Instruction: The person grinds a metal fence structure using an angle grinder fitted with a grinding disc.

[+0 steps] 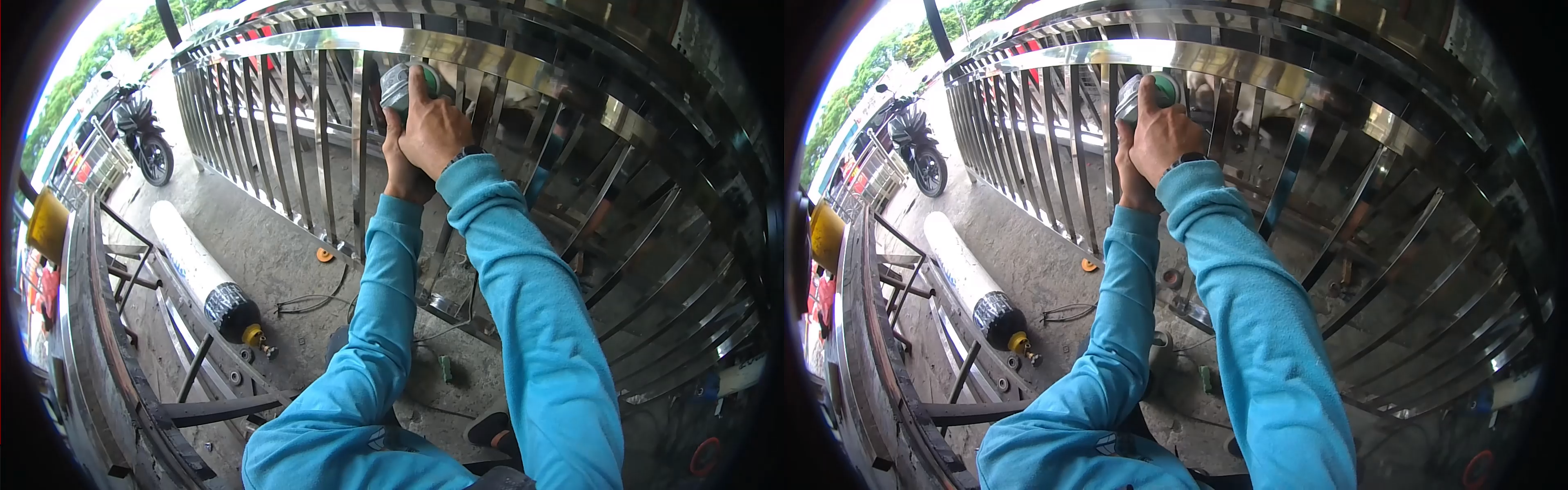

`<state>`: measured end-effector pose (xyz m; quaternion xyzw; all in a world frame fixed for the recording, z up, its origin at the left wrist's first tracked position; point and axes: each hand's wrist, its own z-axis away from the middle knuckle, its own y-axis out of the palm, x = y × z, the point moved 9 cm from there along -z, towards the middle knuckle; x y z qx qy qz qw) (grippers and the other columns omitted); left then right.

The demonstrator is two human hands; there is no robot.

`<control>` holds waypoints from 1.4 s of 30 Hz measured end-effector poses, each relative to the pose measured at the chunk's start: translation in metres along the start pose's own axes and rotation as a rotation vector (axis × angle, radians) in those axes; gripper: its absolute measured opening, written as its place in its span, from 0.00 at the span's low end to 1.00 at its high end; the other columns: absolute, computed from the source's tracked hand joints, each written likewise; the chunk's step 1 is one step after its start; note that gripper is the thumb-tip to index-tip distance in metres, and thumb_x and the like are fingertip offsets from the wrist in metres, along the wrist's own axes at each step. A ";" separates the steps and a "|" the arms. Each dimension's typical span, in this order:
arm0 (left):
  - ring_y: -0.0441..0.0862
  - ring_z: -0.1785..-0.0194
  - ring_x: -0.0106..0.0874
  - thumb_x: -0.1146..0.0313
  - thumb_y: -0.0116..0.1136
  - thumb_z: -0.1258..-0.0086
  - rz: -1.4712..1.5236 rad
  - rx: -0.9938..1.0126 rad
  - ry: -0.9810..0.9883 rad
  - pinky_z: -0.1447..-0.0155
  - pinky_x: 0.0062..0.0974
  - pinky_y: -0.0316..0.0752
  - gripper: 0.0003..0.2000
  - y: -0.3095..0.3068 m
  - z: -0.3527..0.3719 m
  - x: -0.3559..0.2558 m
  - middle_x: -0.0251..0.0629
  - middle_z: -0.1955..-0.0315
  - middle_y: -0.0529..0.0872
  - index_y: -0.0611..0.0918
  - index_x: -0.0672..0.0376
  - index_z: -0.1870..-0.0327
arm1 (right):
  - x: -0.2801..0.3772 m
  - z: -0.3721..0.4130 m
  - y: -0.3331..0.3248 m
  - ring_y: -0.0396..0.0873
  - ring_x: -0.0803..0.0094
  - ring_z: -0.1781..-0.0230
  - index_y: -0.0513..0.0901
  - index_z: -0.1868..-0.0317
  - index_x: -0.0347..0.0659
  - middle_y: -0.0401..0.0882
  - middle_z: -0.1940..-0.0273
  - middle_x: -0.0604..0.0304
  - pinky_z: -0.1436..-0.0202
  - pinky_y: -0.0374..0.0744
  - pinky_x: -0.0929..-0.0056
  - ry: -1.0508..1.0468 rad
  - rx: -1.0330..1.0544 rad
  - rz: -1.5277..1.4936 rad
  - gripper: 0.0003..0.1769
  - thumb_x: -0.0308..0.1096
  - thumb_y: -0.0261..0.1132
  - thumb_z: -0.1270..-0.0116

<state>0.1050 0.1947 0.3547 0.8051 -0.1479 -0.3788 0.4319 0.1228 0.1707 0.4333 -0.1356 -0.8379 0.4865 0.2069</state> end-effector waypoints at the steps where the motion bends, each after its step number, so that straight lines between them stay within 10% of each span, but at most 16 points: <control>1: 0.82 0.46 0.37 0.28 0.36 0.27 -0.035 -0.006 0.004 0.40 0.35 0.78 0.41 -0.002 0.001 0.000 0.41 0.46 0.82 0.73 0.60 0.35 | 0.002 0.001 -0.001 0.87 0.41 0.61 0.49 0.23 0.39 0.82 0.58 0.29 0.56 0.88 0.52 -0.026 -0.023 -0.002 0.44 0.42 0.62 0.31; 9: 0.82 0.45 0.38 0.29 0.37 0.26 0.028 -0.162 0.068 0.40 0.34 0.78 0.40 -0.054 0.049 0.032 0.41 0.46 0.82 0.71 0.59 0.33 | -0.001 0.045 0.055 0.87 0.45 0.59 0.51 0.22 0.52 0.78 0.54 0.33 0.60 0.89 0.58 -0.005 0.167 0.059 0.38 0.44 0.58 0.27; 42: 0.83 0.51 0.36 0.32 0.39 0.25 0.250 -0.662 0.050 0.43 0.34 0.79 0.36 -0.183 0.200 0.127 0.41 0.53 0.84 0.75 0.60 0.39 | -0.002 0.174 0.187 0.85 0.41 0.64 0.50 0.22 0.47 0.78 0.58 0.30 0.60 0.86 0.53 -0.129 0.495 0.076 0.41 0.43 0.60 0.29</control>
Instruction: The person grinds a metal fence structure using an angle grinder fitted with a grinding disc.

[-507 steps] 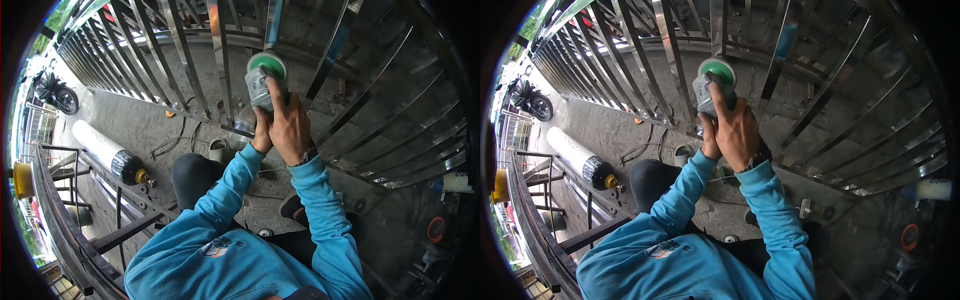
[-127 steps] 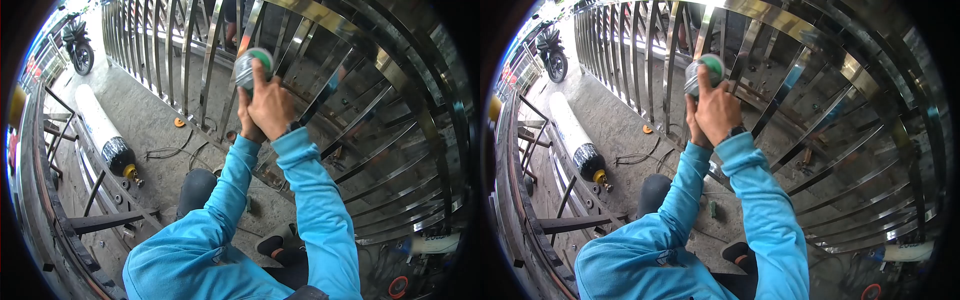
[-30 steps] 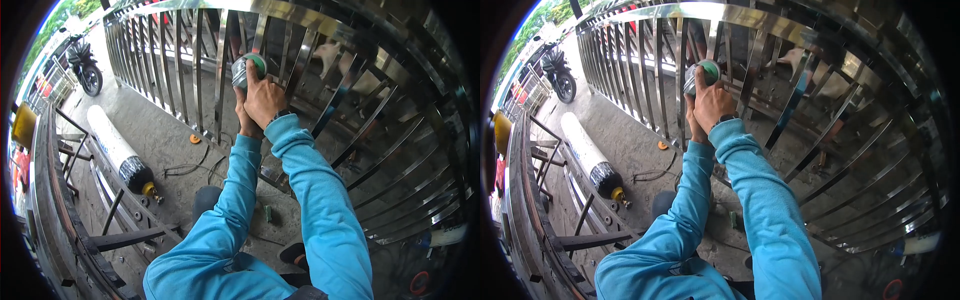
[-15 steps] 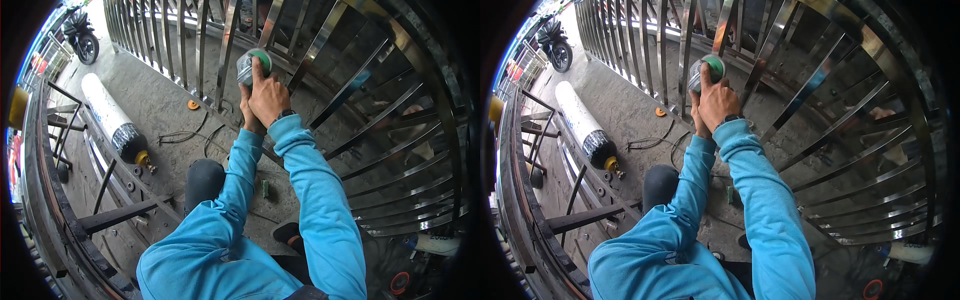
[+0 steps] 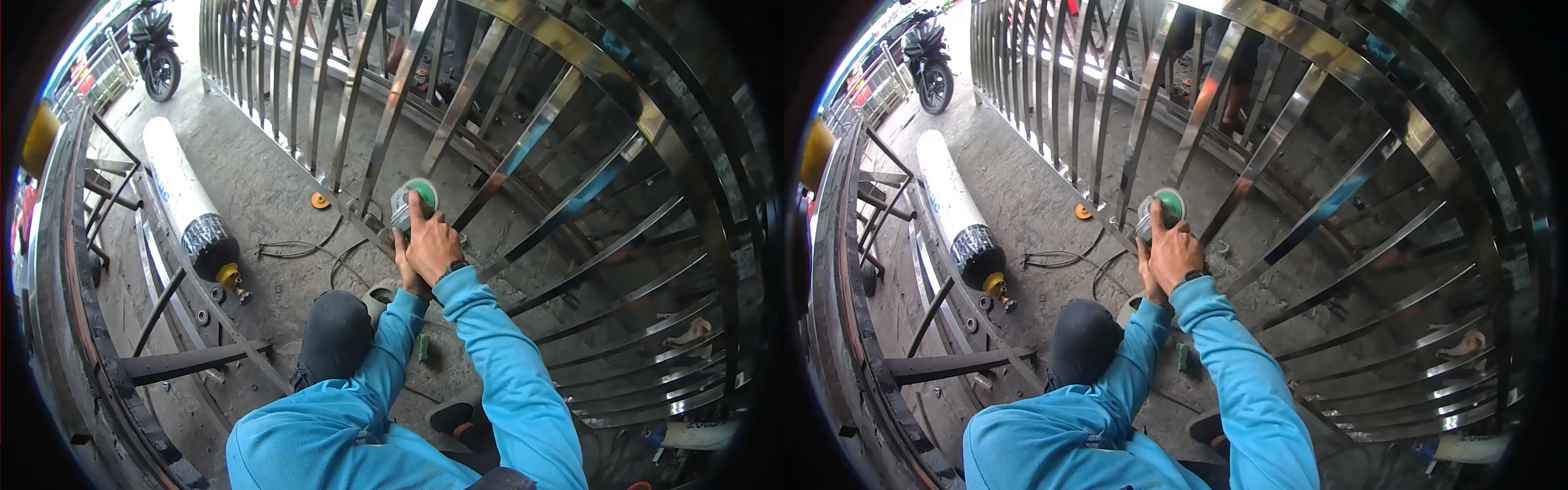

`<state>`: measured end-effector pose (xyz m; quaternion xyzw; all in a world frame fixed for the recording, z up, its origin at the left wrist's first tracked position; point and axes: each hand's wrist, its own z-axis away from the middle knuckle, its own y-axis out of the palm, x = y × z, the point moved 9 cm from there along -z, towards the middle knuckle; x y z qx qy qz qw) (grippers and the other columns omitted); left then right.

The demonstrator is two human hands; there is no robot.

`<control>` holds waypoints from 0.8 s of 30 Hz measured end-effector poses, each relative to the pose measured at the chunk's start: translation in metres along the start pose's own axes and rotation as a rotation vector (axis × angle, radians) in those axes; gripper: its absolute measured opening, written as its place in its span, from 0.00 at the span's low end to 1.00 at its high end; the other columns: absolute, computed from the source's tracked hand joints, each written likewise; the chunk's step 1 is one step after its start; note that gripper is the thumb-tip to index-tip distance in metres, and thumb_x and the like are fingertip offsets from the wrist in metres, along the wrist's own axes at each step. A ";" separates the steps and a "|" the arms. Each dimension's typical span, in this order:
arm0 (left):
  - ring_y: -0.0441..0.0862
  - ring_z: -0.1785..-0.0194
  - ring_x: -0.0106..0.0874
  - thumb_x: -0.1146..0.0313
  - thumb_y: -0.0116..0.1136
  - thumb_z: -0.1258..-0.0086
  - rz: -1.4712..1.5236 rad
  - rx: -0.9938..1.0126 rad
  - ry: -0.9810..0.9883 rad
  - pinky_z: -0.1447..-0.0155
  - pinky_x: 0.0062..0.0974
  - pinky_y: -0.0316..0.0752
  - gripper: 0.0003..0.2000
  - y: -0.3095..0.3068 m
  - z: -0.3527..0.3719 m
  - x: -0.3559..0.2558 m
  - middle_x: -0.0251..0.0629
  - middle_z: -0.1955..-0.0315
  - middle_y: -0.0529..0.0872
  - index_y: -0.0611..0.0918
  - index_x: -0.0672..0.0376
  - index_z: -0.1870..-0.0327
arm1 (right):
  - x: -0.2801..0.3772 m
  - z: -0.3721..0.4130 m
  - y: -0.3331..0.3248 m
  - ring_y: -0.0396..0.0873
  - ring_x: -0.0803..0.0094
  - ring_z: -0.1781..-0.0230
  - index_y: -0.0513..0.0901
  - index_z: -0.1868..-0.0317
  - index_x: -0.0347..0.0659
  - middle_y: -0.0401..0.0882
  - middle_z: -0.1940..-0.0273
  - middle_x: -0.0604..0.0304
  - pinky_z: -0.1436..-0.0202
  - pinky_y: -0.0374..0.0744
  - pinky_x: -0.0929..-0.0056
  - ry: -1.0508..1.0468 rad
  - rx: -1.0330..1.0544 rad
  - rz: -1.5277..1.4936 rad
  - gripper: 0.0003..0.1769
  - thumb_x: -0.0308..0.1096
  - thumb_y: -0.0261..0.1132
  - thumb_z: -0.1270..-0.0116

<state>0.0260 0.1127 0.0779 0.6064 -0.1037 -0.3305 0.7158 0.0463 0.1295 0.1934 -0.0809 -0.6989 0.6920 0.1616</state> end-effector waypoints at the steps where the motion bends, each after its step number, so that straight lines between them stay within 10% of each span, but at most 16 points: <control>1: 0.83 0.50 0.36 0.31 0.39 0.25 -0.011 0.008 -0.007 0.43 0.34 0.79 0.37 0.008 0.003 0.005 0.41 0.53 0.84 0.75 0.60 0.39 | -0.004 0.005 -0.012 0.85 0.40 0.64 0.49 0.21 0.50 0.78 0.58 0.30 0.61 0.86 0.52 0.008 -0.037 -0.030 0.45 0.41 0.64 0.33; 7: 0.82 0.49 0.35 0.27 0.33 0.27 -0.254 0.007 -0.050 0.41 0.34 0.77 0.41 0.060 0.065 0.026 0.40 0.51 0.82 0.74 0.61 0.39 | -0.041 0.073 -0.083 0.85 0.41 0.63 0.54 0.23 0.54 0.77 0.57 0.37 0.65 0.85 0.50 0.044 -0.329 -0.309 0.52 0.36 0.76 0.44; 12: 0.68 0.29 0.39 0.28 0.20 0.26 -0.662 0.367 -0.014 0.25 0.35 0.62 0.47 0.069 0.152 0.072 0.45 0.31 0.70 0.59 0.64 0.24 | -0.075 0.159 -0.102 0.78 0.41 0.40 0.56 0.25 0.45 0.72 0.36 0.37 0.40 0.79 0.53 0.089 -0.406 -0.638 0.50 0.32 0.76 0.44; 16: 0.70 0.29 0.50 0.35 0.61 0.37 -1.091 0.700 0.038 0.27 0.39 0.64 0.57 0.042 0.226 0.084 0.61 0.31 0.68 0.45 0.71 0.22 | -0.104 0.230 -0.074 0.74 0.50 0.39 0.55 0.26 0.38 0.69 0.37 0.38 0.36 0.74 0.56 0.270 -0.448 -0.859 0.50 0.33 0.75 0.44; 24: 0.79 0.43 0.61 0.42 0.79 0.51 -1.520 1.035 -0.338 0.40 0.43 0.77 0.69 0.027 0.296 0.095 0.69 0.41 0.75 0.37 0.72 0.23 | -0.153 0.316 -0.043 0.72 0.57 0.39 0.51 0.24 0.38 0.66 0.35 0.44 0.35 0.71 0.60 0.506 -0.549 -1.267 0.50 0.38 0.74 0.39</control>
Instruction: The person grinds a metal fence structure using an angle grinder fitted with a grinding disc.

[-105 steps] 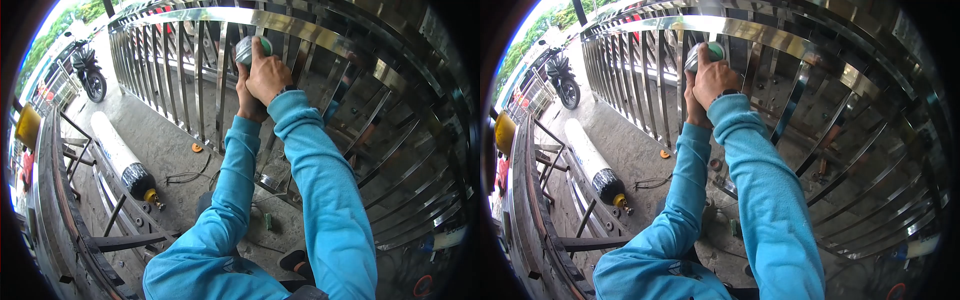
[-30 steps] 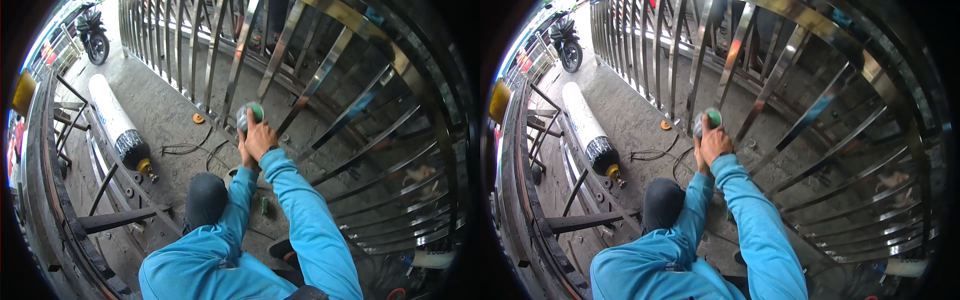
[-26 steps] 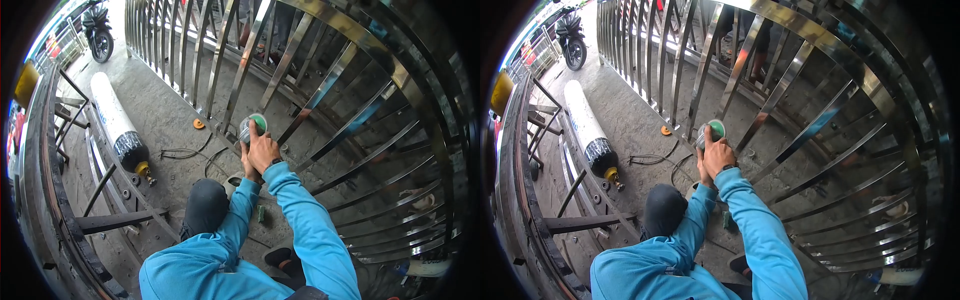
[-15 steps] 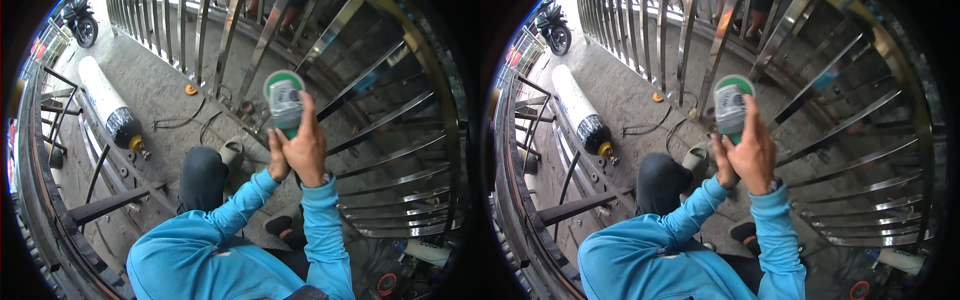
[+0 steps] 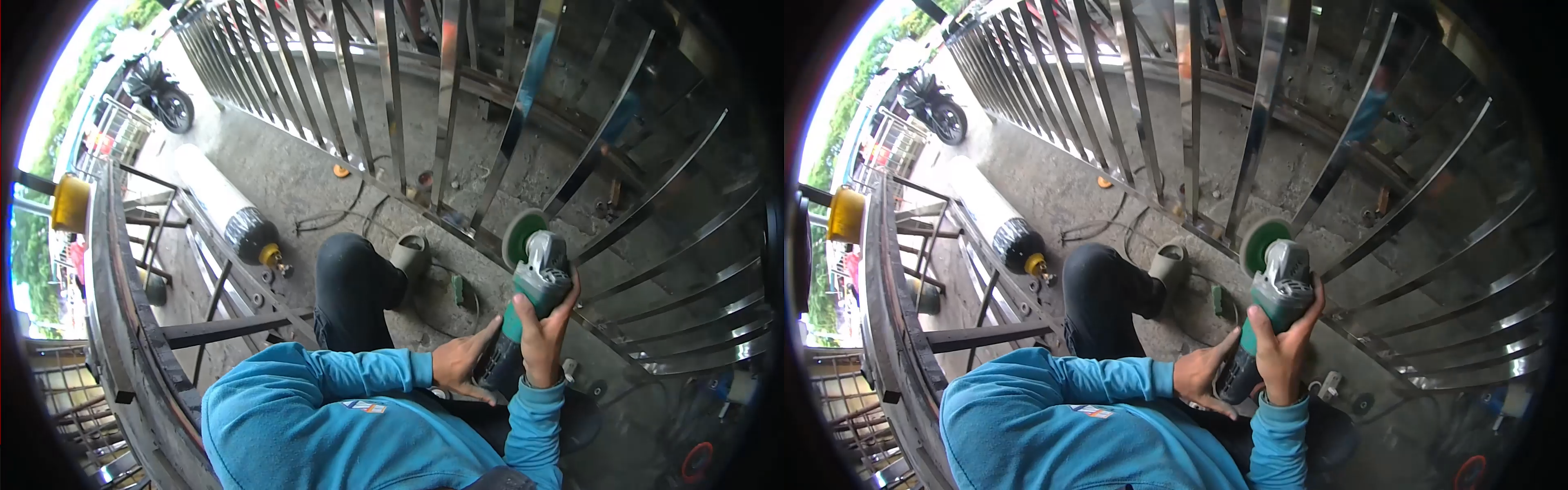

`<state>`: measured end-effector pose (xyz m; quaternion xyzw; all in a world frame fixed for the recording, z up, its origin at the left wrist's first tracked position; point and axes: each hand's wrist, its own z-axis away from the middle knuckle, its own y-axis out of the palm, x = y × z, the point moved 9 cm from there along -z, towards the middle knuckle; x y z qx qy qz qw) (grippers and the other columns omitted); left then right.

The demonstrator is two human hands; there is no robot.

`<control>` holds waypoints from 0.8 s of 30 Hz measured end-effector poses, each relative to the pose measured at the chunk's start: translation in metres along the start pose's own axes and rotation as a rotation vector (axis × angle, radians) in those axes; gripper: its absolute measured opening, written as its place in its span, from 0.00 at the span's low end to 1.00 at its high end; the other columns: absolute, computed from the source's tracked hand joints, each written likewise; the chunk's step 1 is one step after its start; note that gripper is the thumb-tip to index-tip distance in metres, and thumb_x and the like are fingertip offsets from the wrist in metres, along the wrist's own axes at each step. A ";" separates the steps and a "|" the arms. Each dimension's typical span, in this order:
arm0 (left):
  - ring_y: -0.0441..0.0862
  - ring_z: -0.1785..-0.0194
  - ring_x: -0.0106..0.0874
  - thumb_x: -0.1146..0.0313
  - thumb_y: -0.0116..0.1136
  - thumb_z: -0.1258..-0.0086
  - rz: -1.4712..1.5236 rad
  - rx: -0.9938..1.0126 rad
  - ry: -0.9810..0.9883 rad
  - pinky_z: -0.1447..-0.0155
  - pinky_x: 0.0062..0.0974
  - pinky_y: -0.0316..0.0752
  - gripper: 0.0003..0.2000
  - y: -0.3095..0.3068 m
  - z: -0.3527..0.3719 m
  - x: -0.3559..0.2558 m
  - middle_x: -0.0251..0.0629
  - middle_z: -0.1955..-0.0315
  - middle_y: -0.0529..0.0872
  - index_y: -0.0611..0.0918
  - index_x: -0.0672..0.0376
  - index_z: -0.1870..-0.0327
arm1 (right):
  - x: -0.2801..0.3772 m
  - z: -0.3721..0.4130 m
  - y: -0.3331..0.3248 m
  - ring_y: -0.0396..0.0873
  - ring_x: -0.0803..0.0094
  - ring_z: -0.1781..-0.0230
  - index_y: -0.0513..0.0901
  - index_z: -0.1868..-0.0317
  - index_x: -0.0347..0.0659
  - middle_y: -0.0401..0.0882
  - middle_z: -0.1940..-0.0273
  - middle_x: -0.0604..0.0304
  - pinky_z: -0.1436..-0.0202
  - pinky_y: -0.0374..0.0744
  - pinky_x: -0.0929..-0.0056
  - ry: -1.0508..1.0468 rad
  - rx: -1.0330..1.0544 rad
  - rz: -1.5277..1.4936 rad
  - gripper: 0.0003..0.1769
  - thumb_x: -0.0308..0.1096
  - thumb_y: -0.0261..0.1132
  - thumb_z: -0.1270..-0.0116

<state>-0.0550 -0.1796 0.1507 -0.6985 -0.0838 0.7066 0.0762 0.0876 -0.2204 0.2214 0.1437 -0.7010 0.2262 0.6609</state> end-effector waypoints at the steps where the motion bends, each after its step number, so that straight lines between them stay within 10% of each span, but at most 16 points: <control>1: 0.79 0.41 0.59 0.42 0.80 0.52 -0.144 -0.039 0.152 0.41 0.43 0.77 0.69 0.000 0.000 -0.009 0.68 0.40 0.74 0.40 0.75 0.24 | -0.003 0.003 -0.005 0.74 0.58 0.40 0.50 0.24 0.38 0.66 0.35 0.45 0.36 0.73 0.60 0.040 -0.004 -0.054 0.51 0.38 0.74 0.38; 13: 0.82 0.55 0.51 0.60 0.60 0.34 -0.500 0.158 0.530 0.48 0.42 0.76 0.40 0.037 0.034 -0.023 0.66 0.42 0.76 0.59 0.70 0.24 | -0.062 0.066 -0.057 0.81 0.63 0.59 0.56 0.25 0.46 0.76 0.49 0.53 0.54 0.82 0.63 0.329 -0.203 -0.539 0.42 0.30 0.69 0.35; 24: 0.82 0.46 0.46 0.54 0.55 0.27 -0.574 0.291 0.831 0.46 0.40 0.75 0.38 0.041 -0.015 -0.028 0.63 0.30 0.67 0.55 0.60 0.20 | -0.030 0.074 -0.112 0.80 0.58 0.56 0.59 0.27 0.45 0.77 0.51 0.51 0.53 0.84 0.59 0.205 -0.475 -0.651 0.40 0.32 0.69 0.37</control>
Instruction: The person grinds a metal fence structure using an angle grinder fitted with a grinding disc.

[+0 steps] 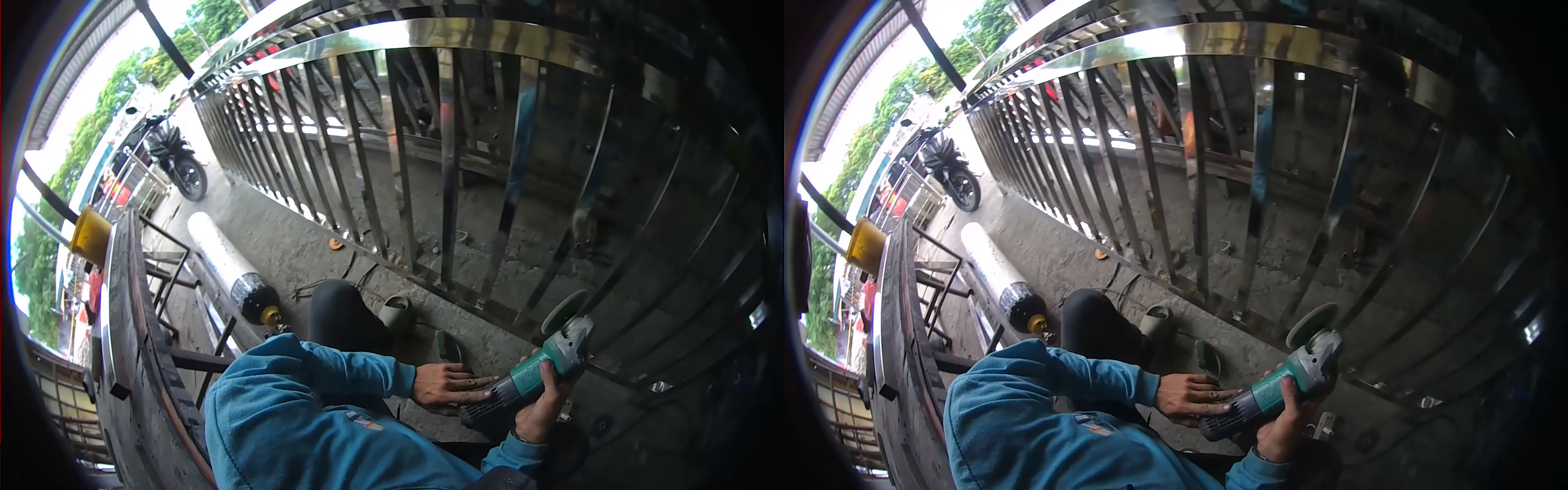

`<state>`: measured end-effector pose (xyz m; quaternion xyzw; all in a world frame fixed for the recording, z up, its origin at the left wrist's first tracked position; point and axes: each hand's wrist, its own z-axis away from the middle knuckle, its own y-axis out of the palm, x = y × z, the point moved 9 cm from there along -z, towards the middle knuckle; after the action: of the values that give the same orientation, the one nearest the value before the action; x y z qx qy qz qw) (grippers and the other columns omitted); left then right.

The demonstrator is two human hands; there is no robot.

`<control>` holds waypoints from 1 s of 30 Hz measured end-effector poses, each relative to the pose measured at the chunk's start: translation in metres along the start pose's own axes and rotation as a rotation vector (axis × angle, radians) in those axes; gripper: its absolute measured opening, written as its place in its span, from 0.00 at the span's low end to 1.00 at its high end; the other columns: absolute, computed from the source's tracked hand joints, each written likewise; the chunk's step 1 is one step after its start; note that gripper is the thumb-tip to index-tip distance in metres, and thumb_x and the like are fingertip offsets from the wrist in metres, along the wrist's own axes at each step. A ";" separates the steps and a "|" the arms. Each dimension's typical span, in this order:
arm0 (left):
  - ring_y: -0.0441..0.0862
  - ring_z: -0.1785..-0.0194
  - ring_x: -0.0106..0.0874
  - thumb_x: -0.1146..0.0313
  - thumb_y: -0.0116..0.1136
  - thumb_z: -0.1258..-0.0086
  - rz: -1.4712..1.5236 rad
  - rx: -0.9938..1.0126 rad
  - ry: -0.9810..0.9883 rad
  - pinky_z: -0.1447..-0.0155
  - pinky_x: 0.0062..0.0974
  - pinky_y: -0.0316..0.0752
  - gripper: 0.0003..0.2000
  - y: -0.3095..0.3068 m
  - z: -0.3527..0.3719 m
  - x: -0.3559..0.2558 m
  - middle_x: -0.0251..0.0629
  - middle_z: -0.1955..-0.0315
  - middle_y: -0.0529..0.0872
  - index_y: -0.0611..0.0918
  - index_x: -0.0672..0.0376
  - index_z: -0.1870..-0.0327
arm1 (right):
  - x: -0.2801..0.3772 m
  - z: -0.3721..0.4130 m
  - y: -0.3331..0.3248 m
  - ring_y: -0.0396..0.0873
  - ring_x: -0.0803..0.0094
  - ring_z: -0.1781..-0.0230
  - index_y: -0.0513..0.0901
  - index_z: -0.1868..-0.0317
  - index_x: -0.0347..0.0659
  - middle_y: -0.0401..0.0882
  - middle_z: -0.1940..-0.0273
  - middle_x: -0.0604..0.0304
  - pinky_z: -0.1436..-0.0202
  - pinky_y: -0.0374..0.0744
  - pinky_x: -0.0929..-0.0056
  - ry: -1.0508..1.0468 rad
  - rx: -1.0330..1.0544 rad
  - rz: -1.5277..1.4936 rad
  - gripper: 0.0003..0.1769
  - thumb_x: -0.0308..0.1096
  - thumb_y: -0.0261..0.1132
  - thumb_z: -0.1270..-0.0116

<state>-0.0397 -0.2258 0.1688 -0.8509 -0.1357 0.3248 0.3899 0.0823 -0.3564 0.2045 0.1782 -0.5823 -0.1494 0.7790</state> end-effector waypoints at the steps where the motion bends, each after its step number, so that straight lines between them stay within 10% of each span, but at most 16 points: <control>1: 0.81 0.42 0.47 0.52 0.53 0.25 0.096 0.022 0.046 0.43 0.42 0.76 0.38 0.008 0.001 0.009 0.61 0.28 0.64 0.54 0.58 0.20 | 0.001 -0.001 -0.007 0.81 0.58 0.57 0.61 0.28 0.45 0.78 0.52 0.50 0.55 0.84 0.59 -0.019 -0.006 -0.005 0.39 0.31 0.68 0.38; 4: 0.75 0.34 0.50 0.45 0.48 0.24 0.144 0.193 -0.229 0.36 0.46 0.74 0.36 0.060 0.028 0.078 0.56 0.24 0.58 0.57 0.53 0.21 | 0.005 -0.004 -0.016 0.82 0.59 0.60 0.62 0.30 0.43 0.79 0.54 0.50 0.55 0.84 0.60 -0.026 -0.015 -0.042 0.39 0.29 0.68 0.41; 6: 0.64 0.26 0.55 0.40 0.47 0.25 0.272 0.259 -0.754 0.29 0.51 0.68 0.36 0.134 0.087 0.152 0.53 0.22 0.54 0.58 0.48 0.21 | -0.007 -0.006 -0.022 0.83 0.59 0.63 0.64 0.32 0.42 0.80 0.58 0.50 0.58 0.84 0.61 0.036 -0.012 -0.106 0.38 0.28 0.69 0.43; 10: 0.47 0.20 0.60 0.41 0.52 0.28 -0.078 0.809 -0.985 0.24 0.58 0.55 0.37 0.249 0.205 0.233 0.52 0.21 0.48 0.53 0.36 0.20 | -0.015 -0.003 -0.017 0.83 0.57 0.65 0.66 0.35 0.41 0.80 0.61 0.50 0.62 0.85 0.59 0.102 -0.014 -0.093 0.34 0.24 0.69 0.42; 12: 0.41 0.19 0.60 0.40 0.50 0.28 0.040 0.686 -1.293 0.24 0.64 0.49 0.36 0.232 0.222 0.227 0.49 0.20 0.49 0.60 0.41 0.21 | -0.023 -0.003 -0.015 0.84 0.61 0.69 0.69 0.37 0.39 0.81 0.62 0.51 0.66 0.85 0.61 0.141 -0.018 -0.136 0.35 0.20 0.72 0.47; 16: 0.35 0.18 0.58 0.40 0.55 0.32 -0.163 0.908 -1.194 0.25 0.66 0.46 0.40 0.266 0.257 0.258 0.49 0.19 0.42 0.58 0.40 0.21 | -0.020 -0.005 -0.010 0.84 0.61 0.69 0.69 0.38 0.39 0.81 0.62 0.51 0.65 0.85 0.61 0.085 -0.015 -0.064 0.36 0.20 0.73 0.47; 25: 0.77 0.41 0.58 0.35 0.63 0.40 -0.166 0.835 -1.278 0.40 0.51 0.77 0.38 0.256 0.265 0.289 0.56 0.32 0.65 0.72 0.45 0.32 | -0.053 -0.010 0.005 0.84 0.58 0.69 0.72 0.45 0.34 0.82 0.64 0.50 0.65 0.85 0.60 0.183 -0.021 0.071 0.26 0.22 0.70 0.44; 30: 0.77 0.38 0.55 0.31 0.54 0.40 0.138 0.582 -1.513 0.40 0.55 0.75 0.38 0.281 0.293 0.283 0.56 0.35 0.73 0.76 0.48 0.34 | -0.067 -0.009 0.009 0.83 0.58 0.71 0.69 0.42 0.37 0.79 0.65 0.50 0.68 0.85 0.59 0.221 0.025 0.067 0.29 0.22 0.68 0.44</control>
<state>-0.0258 -0.1056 -0.3114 -0.2719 -0.2199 0.8575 0.3773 0.0724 -0.3177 0.1489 0.1836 -0.5004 -0.0955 0.8407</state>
